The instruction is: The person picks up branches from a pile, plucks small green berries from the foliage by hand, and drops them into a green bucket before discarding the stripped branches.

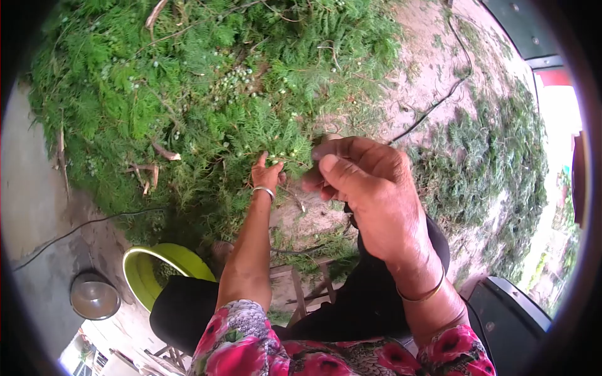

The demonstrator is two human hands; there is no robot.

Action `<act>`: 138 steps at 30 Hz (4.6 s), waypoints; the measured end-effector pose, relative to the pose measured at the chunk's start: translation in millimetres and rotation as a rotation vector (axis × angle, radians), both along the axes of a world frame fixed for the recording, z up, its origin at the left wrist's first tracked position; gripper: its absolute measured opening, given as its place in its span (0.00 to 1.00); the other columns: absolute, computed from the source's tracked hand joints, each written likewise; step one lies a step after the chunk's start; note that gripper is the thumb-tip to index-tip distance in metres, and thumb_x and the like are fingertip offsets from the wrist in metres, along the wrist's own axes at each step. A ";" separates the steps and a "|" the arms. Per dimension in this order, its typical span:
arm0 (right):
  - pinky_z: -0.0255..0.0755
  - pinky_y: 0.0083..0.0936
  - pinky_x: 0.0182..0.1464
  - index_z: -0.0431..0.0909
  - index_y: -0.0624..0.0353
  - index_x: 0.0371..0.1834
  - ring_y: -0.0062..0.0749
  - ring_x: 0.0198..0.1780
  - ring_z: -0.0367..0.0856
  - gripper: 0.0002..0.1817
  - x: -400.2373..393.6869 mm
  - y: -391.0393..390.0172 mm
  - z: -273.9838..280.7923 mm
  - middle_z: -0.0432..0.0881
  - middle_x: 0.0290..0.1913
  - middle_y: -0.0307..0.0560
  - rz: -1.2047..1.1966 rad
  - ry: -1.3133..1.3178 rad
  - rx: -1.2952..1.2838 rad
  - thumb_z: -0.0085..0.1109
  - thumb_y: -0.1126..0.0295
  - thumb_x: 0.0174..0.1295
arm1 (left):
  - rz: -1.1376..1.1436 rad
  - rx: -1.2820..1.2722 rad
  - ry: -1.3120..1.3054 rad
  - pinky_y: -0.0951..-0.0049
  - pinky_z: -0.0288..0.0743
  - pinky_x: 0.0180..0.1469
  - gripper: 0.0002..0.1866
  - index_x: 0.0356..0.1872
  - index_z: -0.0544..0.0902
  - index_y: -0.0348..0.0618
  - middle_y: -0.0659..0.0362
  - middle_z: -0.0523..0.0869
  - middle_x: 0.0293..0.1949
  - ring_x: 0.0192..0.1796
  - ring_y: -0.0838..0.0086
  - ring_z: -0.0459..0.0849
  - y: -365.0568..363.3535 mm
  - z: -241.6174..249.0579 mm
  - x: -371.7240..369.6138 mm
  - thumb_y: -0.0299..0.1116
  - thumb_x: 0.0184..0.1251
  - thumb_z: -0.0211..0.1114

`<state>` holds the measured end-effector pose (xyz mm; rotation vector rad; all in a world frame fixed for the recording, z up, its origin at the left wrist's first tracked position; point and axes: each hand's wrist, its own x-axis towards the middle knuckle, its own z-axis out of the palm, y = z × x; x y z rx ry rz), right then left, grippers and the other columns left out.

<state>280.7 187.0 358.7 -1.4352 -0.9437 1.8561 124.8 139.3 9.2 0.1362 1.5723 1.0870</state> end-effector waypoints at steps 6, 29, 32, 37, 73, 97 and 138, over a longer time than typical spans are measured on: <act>0.69 0.19 0.39 0.76 0.72 0.42 0.21 0.32 0.75 0.13 -1.5 8.8 -3.1 0.83 0.30 0.48 0.003 0.027 -0.018 0.55 0.70 0.61 | 0.011 0.066 -0.062 0.76 0.72 0.16 0.06 0.34 0.76 0.32 0.55 0.81 0.24 0.18 0.75 0.78 24.0 25.9 2.4 0.19 0.57 0.64; 0.55 0.22 0.24 0.70 0.55 0.15 0.14 0.24 0.54 0.16 -80.5 -34.0 -19.5 0.63 0.18 0.24 0.309 0.278 0.304 0.65 0.76 0.56 | -0.083 0.653 0.093 0.70 0.75 0.43 0.19 0.51 0.77 0.32 0.52 0.83 0.47 0.47 0.68 0.80 -67.1 348.0 -101.2 0.30 0.59 0.68; 0.51 0.22 0.23 0.67 0.57 0.13 0.14 0.23 0.53 0.19 -100.9 -44.5 -0.5 0.60 0.17 0.26 0.288 0.442 0.062 0.66 0.74 0.57 | 0.041 0.655 -0.217 0.73 0.73 0.42 0.07 0.37 0.83 0.34 0.58 0.84 0.40 0.41 0.77 0.79 -63.6 314.9 -95.6 0.23 0.57 0.68; 0.74 0.20 0.31 0.79 0.66 0.34 0.20 0.29 0.78 0.13 -104.9 -40.2 -6.9 0.81 0.26 0.40 0.707 -0.197 0.349 0.70 0.68 0.54 | 0.207 0.698 -0.076 0.75 0.77 0.40 0.06 0.38 0.83 0.35 0.59 0.85 0.35 0.36 0.77 0.82 -58.4 331.1 -97.3 0.21 0.58 0.65; 0.59 0.18 0.23 0.77 0.64 0.28 0.20 0.19 0.66 0.05 -107.6 30.8 2.3 0.76 0.21 0.40 -0.142 0.373 0.042 0.59 0.73 0.60 | 0.167 0.612 0.147 0.77 0.76 0.30 0.06 0.37 0.82 0.36 0.61 0.83 0.29 0.31 0.79 0.79 -51.1 341.2 -107.7 0.26 0.61 0.66; 0.61 0.15 0.19 0.79 0.68 0.35 0.19 0.19 0.70 0.07 -98.9 32.1 -3.3 0.79 0.24 0.43 0.053 0.321 0.157 0.55 0.75 0.57 | -0.088 0.657 0.479 0.80 0.71 0.34 0.06 0.36 0.82 0.36 0.66 0.82 0.28 0.30 0.84 0.77 -54.7 337.8 -117.0 0.21 0.57 0.66; 0.69 0.18 0.29 0.81 0.66 0.29 0.21 0.24 0.74 0.05 -116.7 10.8 -21.0 0.80 0.23 0.38 0.416 -0.156 0.777 0.64 0.74 0.56 | -0.519 0.630 0.889 0.73 0.57 0.22 0.15 0.19 0.66 0.37 0.57 0.62 0.15 0.21 0.80 0.58 -50.9 324.9 -94.9 0.23 0.53 0.67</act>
